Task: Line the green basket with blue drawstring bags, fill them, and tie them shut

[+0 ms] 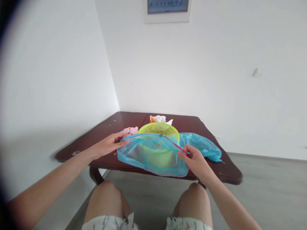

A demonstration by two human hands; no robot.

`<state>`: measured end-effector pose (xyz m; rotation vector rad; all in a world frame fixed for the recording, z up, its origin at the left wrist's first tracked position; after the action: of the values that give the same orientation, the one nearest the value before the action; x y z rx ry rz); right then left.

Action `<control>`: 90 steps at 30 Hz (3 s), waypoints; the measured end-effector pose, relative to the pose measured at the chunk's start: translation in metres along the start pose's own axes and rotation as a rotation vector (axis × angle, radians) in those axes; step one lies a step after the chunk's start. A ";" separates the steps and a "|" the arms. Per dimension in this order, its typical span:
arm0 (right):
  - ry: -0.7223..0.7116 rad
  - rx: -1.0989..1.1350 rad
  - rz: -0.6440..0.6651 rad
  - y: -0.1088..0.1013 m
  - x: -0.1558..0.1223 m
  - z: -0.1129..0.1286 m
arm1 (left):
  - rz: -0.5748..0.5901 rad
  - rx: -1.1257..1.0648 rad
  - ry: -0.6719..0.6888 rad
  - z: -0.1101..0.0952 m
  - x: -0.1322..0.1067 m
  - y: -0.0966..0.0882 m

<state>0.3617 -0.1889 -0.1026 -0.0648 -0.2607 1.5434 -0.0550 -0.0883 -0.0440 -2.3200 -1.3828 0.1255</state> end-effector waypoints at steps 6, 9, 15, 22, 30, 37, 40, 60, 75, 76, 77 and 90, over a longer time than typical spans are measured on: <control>0.089 0.323 -0.068 -0.010 -0.020 0.003 | 0.126 -0.387 -0.133 0.007 -0.010 0.005; 0.116 0.386 -0.073 0.002 -0.026 0.000 | 0.089 -0.514 -0.151 0.001 -0.010 0.017; -0.077 0.264 0.099 0.053 -0.029 0.017 | 0.095 -0.242 0.001 -0.009 0.001 0.061; -0.098 0.299 0.090 0.112 -0.020 0.009 | 0.007 -0.024 0.190 -0.005 -0.002 0.091; -0.089 0.400 0.033 0.151 -0.016 0.003 | -0.166 -0.137 0.197 -0.009 -0.012 0.123; -0.113 0.453 -0.046 0.144 -0.013 -0.008 | -0.160 -0.407 0.071 0.012 -0.015 0.125; -0.143 0.415 -0.070 0.147 -0.014 -0.014 | -0.201 -0.591 -0.036 0.017 -0.017 0.121; -0.241 0.213 -0.156 0.155 -0.030 0.017 | -0.241 -0.523 0.089 0.002 -0.022 0.138; -0.220 0.314 -0.135 0.162 -0.029 0.005 | -0.278 -0.530 0.144 0.002 -0.022 0.142; -0.211 0.327 -0.138 0.161 -0.028 0.004 | -0.273 -0.528 0.152 0.001 -0.022 0.142; -0.208 0.322 -0.147 0.160 -0.027 0.004 | -0.269 -0.526 0.158 0.001 -0.023 0.142; -0.219 0.233 -0.143 0.151 -0.022 0.005 | -0.355 -0.404 0.152 0.008 -0.023 0.130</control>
<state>0.2131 -0.2067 -0.1312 0.3020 -0.2506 1.4294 0.0371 -0.1584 -0.1074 -2.2772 -1.8446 -0.4667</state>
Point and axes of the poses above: each hand's wrist, its own x-axis towards the middle knuckle, its own y-axis out of the palm, z = x × y, the point moved 4 cm from there along x, towards the middle knuckle, and after that the axes turned 3 degrees about z, right-handed, at the moved point
